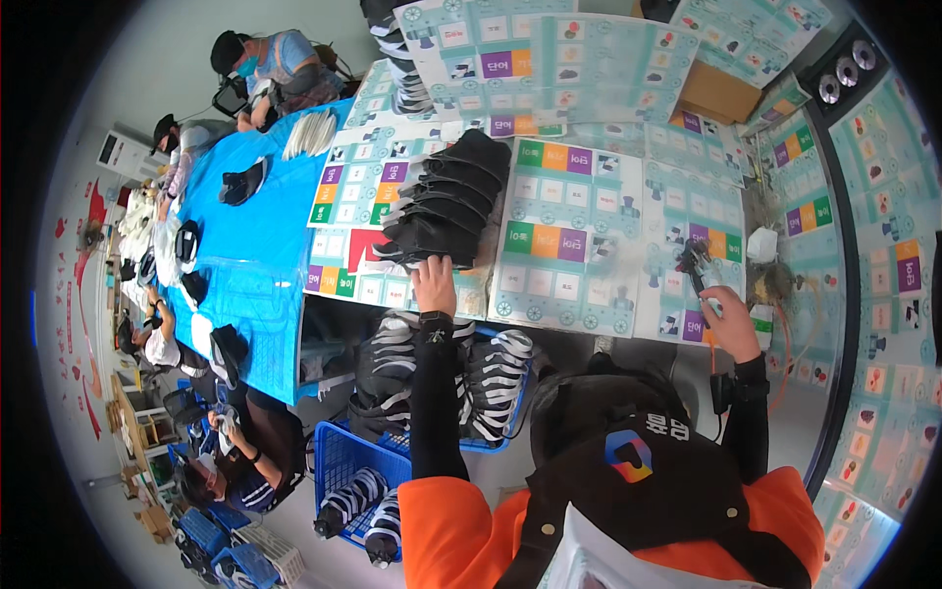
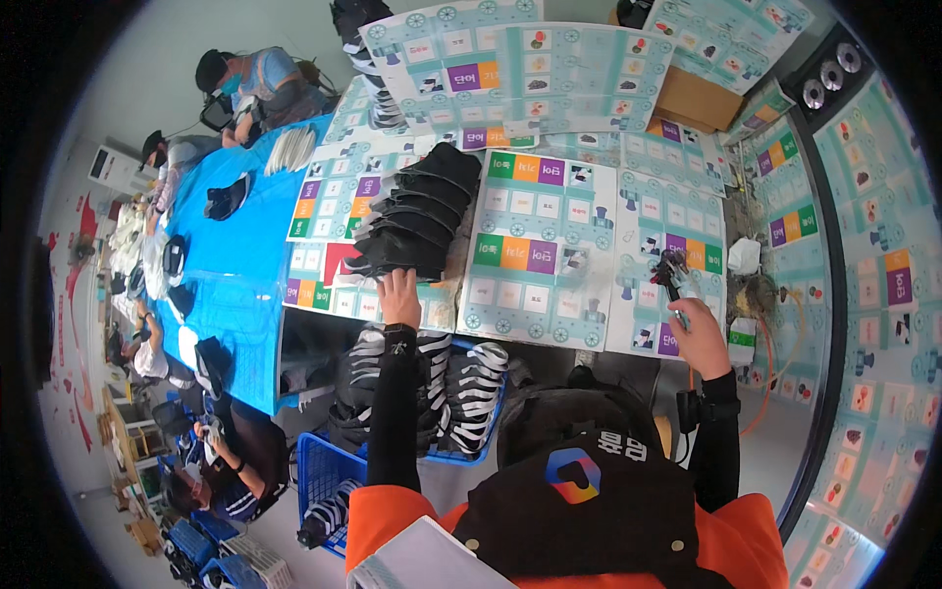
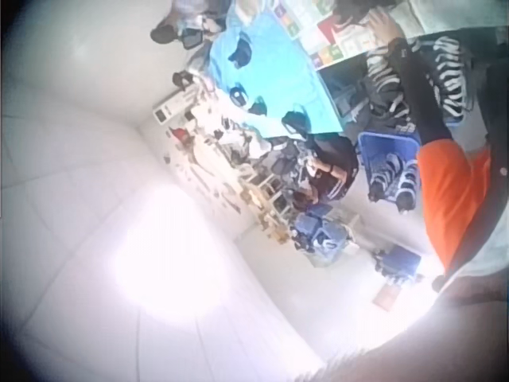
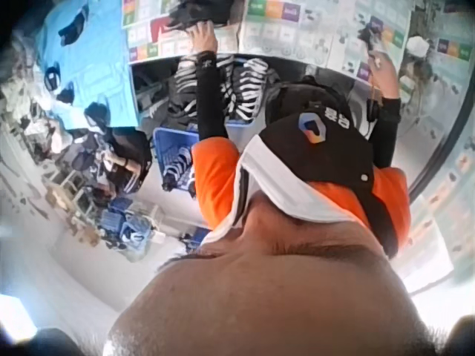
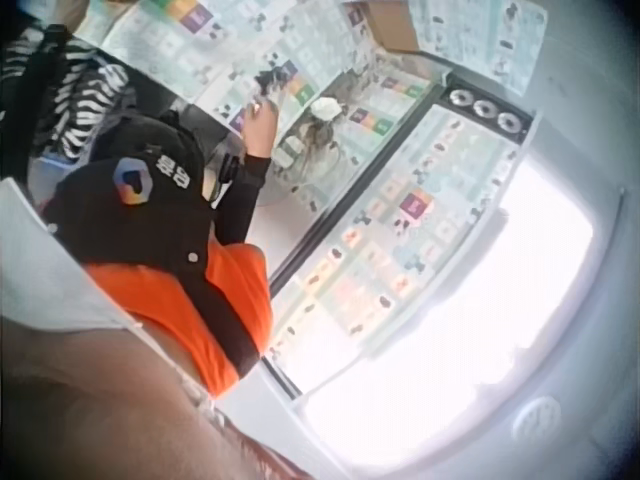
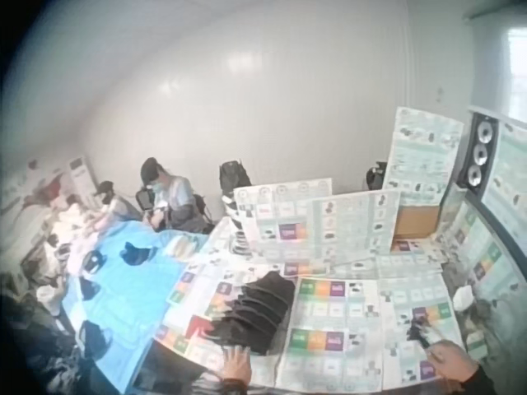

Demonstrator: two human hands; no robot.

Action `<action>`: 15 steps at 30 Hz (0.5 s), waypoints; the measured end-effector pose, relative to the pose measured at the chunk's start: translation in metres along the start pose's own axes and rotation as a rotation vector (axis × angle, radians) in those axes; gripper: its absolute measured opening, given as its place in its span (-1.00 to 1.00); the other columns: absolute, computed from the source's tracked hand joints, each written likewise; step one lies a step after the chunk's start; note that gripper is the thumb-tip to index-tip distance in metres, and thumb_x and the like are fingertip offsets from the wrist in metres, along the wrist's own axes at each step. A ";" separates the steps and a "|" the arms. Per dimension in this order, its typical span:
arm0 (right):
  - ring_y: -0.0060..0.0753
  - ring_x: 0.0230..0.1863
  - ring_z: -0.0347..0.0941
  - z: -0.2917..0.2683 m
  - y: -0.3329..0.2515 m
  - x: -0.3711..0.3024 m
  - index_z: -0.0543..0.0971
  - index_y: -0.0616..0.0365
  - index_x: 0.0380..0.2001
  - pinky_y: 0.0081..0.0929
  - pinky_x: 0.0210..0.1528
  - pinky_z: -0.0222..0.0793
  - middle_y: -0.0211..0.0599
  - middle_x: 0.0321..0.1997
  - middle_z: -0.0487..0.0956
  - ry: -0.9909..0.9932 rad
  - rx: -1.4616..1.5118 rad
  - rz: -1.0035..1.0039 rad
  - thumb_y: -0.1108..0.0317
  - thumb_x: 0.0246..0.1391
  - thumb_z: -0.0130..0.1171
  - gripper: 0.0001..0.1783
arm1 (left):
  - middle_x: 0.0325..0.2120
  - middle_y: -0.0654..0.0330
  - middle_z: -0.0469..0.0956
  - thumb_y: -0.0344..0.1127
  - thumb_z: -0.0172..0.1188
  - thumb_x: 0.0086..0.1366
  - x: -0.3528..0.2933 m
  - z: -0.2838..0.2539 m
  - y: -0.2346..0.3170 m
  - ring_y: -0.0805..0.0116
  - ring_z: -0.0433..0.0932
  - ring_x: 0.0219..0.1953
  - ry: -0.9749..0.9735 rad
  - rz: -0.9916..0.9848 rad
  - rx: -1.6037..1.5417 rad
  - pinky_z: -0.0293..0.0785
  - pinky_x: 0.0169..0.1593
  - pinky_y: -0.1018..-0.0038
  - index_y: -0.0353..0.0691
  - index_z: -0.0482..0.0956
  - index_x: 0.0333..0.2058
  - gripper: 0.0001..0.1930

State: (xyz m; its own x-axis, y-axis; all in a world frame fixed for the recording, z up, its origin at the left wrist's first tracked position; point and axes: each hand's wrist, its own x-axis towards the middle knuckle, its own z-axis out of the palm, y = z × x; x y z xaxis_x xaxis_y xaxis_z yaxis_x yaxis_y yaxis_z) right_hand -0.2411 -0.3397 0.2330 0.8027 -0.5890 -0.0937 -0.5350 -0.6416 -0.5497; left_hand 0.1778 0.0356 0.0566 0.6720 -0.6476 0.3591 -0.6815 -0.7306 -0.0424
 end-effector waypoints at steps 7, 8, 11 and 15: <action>0.01 0.01 0.51 0.027 -0.045 0.004 0.55 0.20 -0.10 -0.22 -0.06 0.53 -0.13 -0.03 0.54 -0.130 0.036 0.020 0.41 0.19 0.21 -0.78 | -0.20 0.17 0.45 -0.33 0.12 0.23 0.023 0.026 -0.028 0.14 0.47 -0.10 0.021 0.202 0.024 0.44 -0.04 0.26 -0.10 0.50 -0.19 -0.83; 0.01 0.03 0.50 0.036 -0.050 0.008 0.55 0.19 -0.10 -0.22 -0.07 0.53 -0.14 -0.03 0.54 -0.141 0.028 -0.036 0.40 0.20 0.21 -0.78 | -0.18 0.15 0.48 -0.35 0.12 0.24 0.028 0.025 -0.031 0.10 0.49 -0.06 0.004 0.199 -0.049 0.49 -0.03 0.25 -0.10 0.50 -0.19 -0.84; 0.02 0.08 0.46 0.061 -0.071 0.019 0.56 0.20 -0.11 -0.22 -0.02 0.50 -0.14 -0.03 0.55 -0.153 0.035 -0.154 0.38 0.20 0.21 -0.78 | -0.10 0.10 0.54 -0.40 0.12 0.26 0.027 0.013 -0.048 0.04 0.55 0.03 0.013 0.200 -0.150 0.63 -0.08 0.23 -0.12 0.47 -0.18 -0.85; 0.01 0.09 0.46 0.092 -0.092 0.033 0.57 0.22 -0.10 -0.19 0.11 0.41 -0.11 -0.05 0.58 -0.229 0.048 -0.285 0.39 0.19 0.20 -0.76 | -0.15 0.11 0.56 -0.42 0.12 0.25 0.019 -0.028 -0.062 0.08 0.61 -0.04 -0.120 0.217 -0.195 0.65 -0.28 0.23 -0.14 0.41 -0.14 -0.80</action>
State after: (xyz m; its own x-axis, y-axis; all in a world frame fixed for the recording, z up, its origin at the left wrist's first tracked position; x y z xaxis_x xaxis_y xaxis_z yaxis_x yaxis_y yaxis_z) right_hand -0.1410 -0.2543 0.2040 0.9588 -0.2611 -0.1117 -0.2727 -0.7373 -0.6181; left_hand 0.2247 0.0751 0.0917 0.5266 -0.8130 0.2485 -0.8475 -0.5251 0.0781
